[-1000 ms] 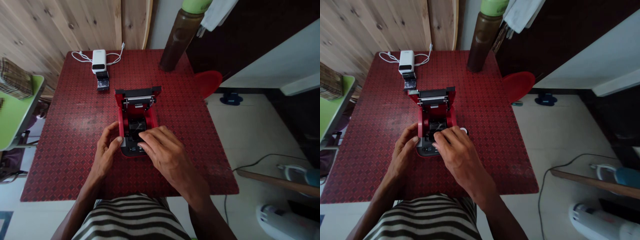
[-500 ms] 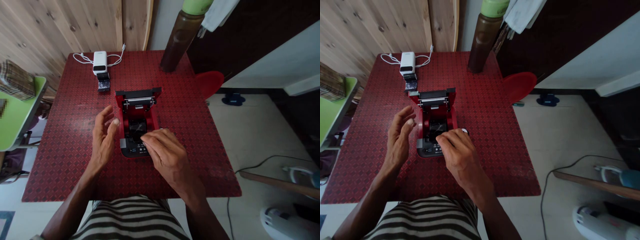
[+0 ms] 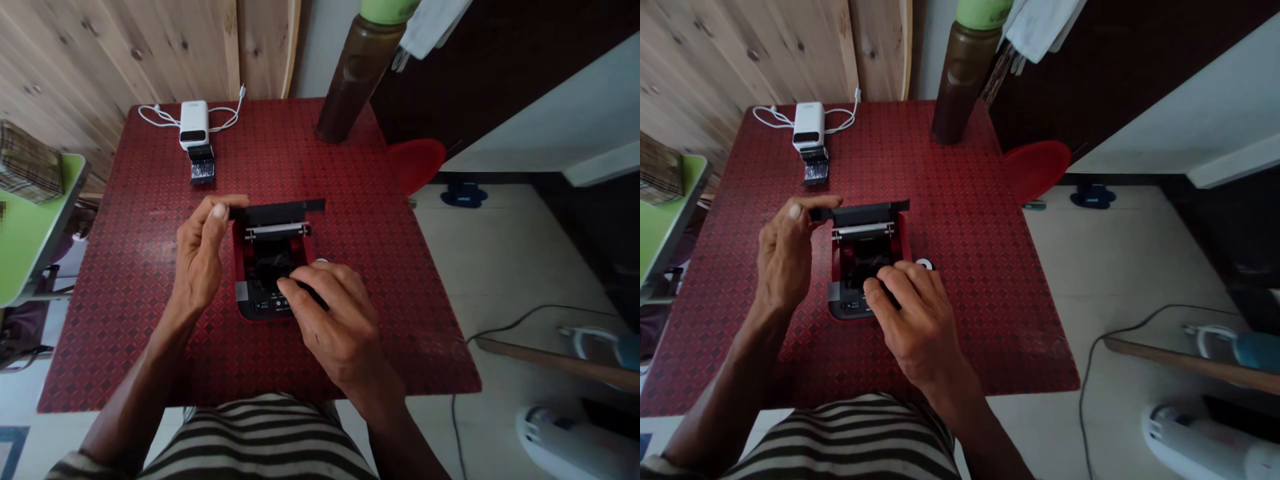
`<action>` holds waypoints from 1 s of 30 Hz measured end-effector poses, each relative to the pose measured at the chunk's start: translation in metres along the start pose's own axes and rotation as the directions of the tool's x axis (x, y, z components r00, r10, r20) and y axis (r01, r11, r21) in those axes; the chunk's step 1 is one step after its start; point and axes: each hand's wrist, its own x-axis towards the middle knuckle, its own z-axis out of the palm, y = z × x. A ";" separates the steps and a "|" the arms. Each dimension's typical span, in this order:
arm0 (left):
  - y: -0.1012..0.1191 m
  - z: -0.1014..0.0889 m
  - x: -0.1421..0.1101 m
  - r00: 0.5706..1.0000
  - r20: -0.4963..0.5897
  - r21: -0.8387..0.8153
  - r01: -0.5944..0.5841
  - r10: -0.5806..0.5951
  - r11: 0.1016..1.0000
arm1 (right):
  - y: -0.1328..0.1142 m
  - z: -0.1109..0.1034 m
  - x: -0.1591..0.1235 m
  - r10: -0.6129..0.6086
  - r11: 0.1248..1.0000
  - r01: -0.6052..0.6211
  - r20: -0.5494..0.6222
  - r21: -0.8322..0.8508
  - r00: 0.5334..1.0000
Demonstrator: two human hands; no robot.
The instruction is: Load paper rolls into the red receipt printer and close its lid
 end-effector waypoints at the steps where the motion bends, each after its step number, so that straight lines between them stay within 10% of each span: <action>1: 0.002 -0.001 -0.005 1.000 -0.001 0.018 -0.001 0.001 1.000 | 0.000 0.000 0.000 0.006 1.000 -0.006 -0.007 -0.027 1.000; 17: -0.010 0.013 -0.073 0.969 -0.029 -0.153 0.238 -0.245 0.959 | -0.006 0.002 -0.009 -0.005 0.998 0.007 0.021 -0.058 1.000; 30: -0.012 0.007 -0.073 0.945 0.066 -0.257 0.325 -0.319 0.910 | -0.009 0.006 -0.007 0.035 0.999 -0.035 0.034 -0.012 0.999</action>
